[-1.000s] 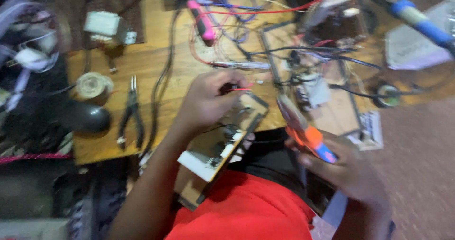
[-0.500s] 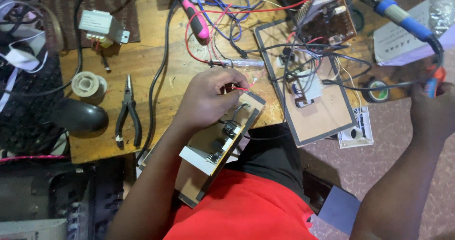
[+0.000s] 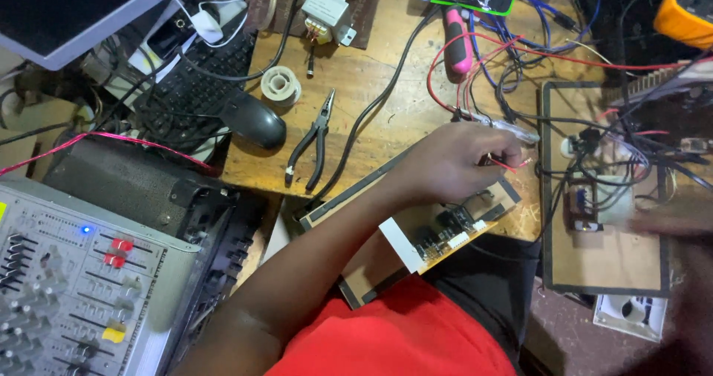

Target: Soldering wires to a circuit board on a repair workbench using a soldering iron and pliers.

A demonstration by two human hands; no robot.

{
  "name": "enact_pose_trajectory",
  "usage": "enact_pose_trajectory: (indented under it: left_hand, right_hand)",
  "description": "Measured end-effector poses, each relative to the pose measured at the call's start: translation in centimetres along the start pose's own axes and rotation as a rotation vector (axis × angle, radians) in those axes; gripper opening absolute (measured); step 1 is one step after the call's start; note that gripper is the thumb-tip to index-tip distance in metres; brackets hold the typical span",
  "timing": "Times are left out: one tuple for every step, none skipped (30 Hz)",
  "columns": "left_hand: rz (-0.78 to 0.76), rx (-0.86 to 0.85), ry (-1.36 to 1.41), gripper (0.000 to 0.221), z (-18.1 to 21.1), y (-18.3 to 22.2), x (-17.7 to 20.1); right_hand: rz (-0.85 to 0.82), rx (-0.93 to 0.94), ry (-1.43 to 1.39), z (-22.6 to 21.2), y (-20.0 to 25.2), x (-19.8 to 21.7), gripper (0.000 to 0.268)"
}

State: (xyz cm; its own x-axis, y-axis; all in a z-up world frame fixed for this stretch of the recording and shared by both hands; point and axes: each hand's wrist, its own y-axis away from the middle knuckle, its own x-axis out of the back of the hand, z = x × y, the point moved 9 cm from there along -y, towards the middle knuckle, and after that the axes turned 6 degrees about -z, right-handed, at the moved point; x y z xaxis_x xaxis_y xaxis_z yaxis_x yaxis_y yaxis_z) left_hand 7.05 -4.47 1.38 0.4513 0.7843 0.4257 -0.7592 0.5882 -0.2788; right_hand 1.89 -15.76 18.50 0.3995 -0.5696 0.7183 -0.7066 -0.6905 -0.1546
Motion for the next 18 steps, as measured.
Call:
enact_pose_trajectory:
  left_hand:
    - [-0.032, 0.040, 0.004, 0.015, 0.1, 0.0, 0.0]
    - [-0.064, 0.081, 0.008, 0.018, 0.3, 0.0, 0.0]
    - [-0.057, 0.077, 0.002, 0.018, 0.2, 0.0, 0.2]
    - [-0.041, 0.080, -0.009, 0.018, 0.1, 0.1, 0.6]
    - [-0.027, 0.092, -0.013, 0.018, 0.1, 0.5, 0.6]
    - [-0.022, 0.096, -0.011, 0.018, 0.1, 0.7, 0.4]
    - [-0.003, 0.104, -0.024, 0.018, -0.1, 0.6, 0.5]
    - [0.016, 0.112, -0.038, 0.018, -0.3, 0.4, 0.8]
    - [0.019, 0.109, -0.038, 0.018, -0.2, 0.7, 0.8]
    - [0.036, 0.117, -0.048, 0.018, -0.3, 0.9, 1.0]
    - [0.048, 0.121, -0.055, 0.019, -0.5, 0.9, 1.0]
    - [0.045, 0.114, -0.054, 0.019, -0.3, 1.4, 1.3]
    - [0.047, 0.112, -0.050, 0.019, -0.1, 1.8, 1.3]
    - [0.050, 0.110, -0.047, 0.019, 0.0, 2.1, 1.2]
    - [0.029, 0.096, -0.031, 0.019, 0.2, 2.1, 1.1]
    - [0.022, 0.093, -0.024, 0.019, 0.4, 2.0, 1.1]
    - [0.015, 0.087, -0.021, 0.020, 0.6, 1.9, 1.2]
    - [-0.006, 0.070, -0.010, 0.020, 0.7, 1.9, 1.0]
  right_hand:
    - [-0.051, 0.036, -0.002, -0.5, -1.2, -1.5, 0.020]
    - [-0.102, 0.072, -0.005, -1.1, -2.3, -3.1, 0.018]
    - [-0.155, 0.122, -0.004, -1.5, -4.5, -4.7, 0.016]
    - [-0.208, 0.171, -0.003, -2.2, -6.7, -6.7, 0.014]
    - [-0.267, 0.215, -0.010, -3.2, -8.5, -9.5, 0.013]
    - [-0.273, 0.217, -0.012, -2.6, -11.0, -11.8, 0.013]
    - [-0.436, 0.233, 0.069, -1.9, -13.3, -15.3, 0.015]
    - [-0.599, 0.246, 0.153, -1.1, -15.5, -18.7, 0.019]
    - [-0.599, 0.247, 0.157, -0.7, -17.1, -20.7, 0.019]
    - [-0.622, 0.330, 0.365, -0.6, -18.4, -23.0, 0.013]
    - [-0.639, 0.406, 0.576, 0.0, -19.7, -25.2, 0.010]
    - [-0.637, 0.400, 0.581, 0.3, -20.5, -27.1, 0.010]
    - [-0.634, 0.441, 0.669, 0.8, -20.7, -29.0, 0.015]
    - [-0.632, 0.481, 0.758, 1.4, -20.8, -30.9, 0.022]
    - [-0.631, 0.451, 0.760, 1.8, -21.2, -31.4, 0.022]
    - [-0.708, 0.351, 0.660, 2.7, -21.5, -32.2, 0.017]
    - [-0.773, 0.252, 0.559, 3.6, -21.7, -32.9, 0.024]
    - [-0.765, 0.223, 0.562, 4.5, -21.2, -33.3, 0.024]
